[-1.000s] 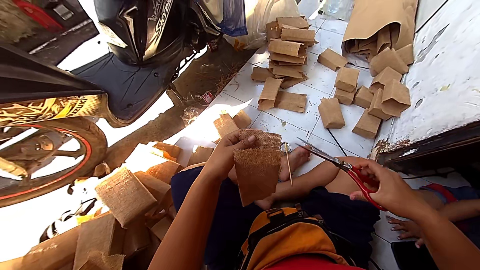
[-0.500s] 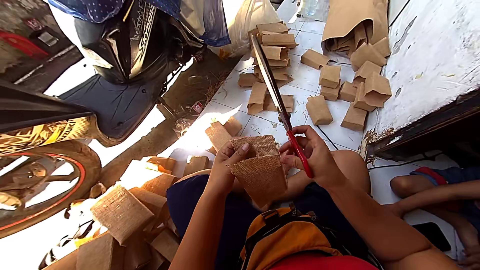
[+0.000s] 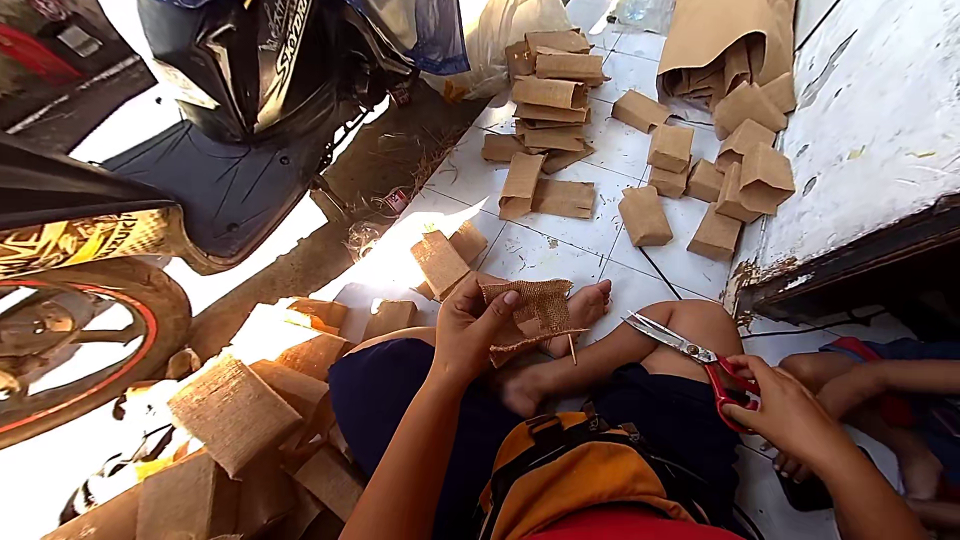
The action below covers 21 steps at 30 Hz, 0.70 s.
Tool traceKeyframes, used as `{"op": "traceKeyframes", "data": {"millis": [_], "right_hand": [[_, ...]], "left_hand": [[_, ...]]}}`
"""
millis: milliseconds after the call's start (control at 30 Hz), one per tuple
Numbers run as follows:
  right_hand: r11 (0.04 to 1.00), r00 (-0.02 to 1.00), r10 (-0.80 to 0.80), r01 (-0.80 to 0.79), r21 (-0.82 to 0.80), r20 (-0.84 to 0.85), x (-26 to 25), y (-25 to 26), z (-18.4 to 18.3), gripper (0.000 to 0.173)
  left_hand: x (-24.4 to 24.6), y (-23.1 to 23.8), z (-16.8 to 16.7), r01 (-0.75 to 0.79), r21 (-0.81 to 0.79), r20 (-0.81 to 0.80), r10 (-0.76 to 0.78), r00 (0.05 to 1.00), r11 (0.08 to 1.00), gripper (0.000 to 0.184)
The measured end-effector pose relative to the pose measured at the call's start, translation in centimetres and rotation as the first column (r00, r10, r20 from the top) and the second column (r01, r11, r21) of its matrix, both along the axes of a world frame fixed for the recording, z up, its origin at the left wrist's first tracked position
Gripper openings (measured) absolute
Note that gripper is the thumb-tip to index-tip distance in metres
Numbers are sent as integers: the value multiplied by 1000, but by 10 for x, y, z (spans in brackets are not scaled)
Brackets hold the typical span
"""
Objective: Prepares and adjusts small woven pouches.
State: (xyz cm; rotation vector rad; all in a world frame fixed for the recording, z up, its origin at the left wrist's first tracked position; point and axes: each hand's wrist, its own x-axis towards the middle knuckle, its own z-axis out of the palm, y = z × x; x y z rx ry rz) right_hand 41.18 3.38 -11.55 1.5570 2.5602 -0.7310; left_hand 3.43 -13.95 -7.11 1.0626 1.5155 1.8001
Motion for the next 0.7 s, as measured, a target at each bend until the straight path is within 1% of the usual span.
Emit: {"op": "traceKeyframes", "data": {"millis": [67,100,133,167,200,233,267,300,333,367,400,433,467,500,533,600,633,700], "right_hand": [[999,998,41,-41,-20,48,6,0,2,66],[998,994,54,-53,-13,91,6,0,6,64],[998,991,57,-60,21,118,4,0,11,61],[992,995,62,-71,109,83,-2,-1,16,58],[970,995,95,-89,227,-17,-11,-2,22,55],[940,976,162,-108,325,-144,-24,-4,26,55],[919,924,249,-132,371,-289,-42,-6,29,61],[930,847,306,-168,327,-435,-63,-11,31,71],[944,760,327,-236,231,-561,-84,-16,30,86],[936,675,326,-327,128,-661,-105,-21,28,96],[912,609,309,-408,45,-731,-123,-24,26,99],[892,558,262,-451,-22,-787,-140,-25,24,91],[888,524,197,-454,-76,-829,-153,-27,23,76],[888,512,152,-446,-111,-845,-162,-26,24,62],[886,509,138,-446,-124,-850,-167,-24,26,56],[897,495,136,-429,-106,-858,-169,-19,30,53],[905,488,132,-414,-96,-863,-168,-17,32,55],[922,466,138,-384,-59,-874,-168,-15,32,56]], "left_hand": [[3,3,-3,14,5,-43,-14,999,1000,8],[4,4,-4,19,7,-70,-19,997,1000,7],[6,5,-4,21,13,-94,-19,995,1000,6],[8,5,-5,18,19,-121,-16,993,1000,5],[10,6,-6,17,26,-148,-13,989,1000,3],[12,6,-7,20,30,-166,-15,986,999,3],[14,7,-7,20,25,-169,-15,985,999,4],[18,8,-8,22,13,-161,-19,987,1000,5],[22,10,-9,27,3,-135,-27,990,1000,5],[27,11,-10,33,-5,-96,-34,995,999,4],[31,13,-11,36,-16,-47,-37,998,999,3],[34,13,-12,35,-35,11,-34,999,999,3],[35,12,-13,38,-60,74,-34,997,997,5],[33,8,-14,50,-82,137,-38,990,995,9],[28,4,-17,48,-117,177,-27,984,992,14],[14,-6,-30,13,-202,179,24,984,979,34],[7,-11,-41,-16,-256,156,58,986,966,38],[-5,-17,-67,-95,-421,55,130,990,902,26]]}}
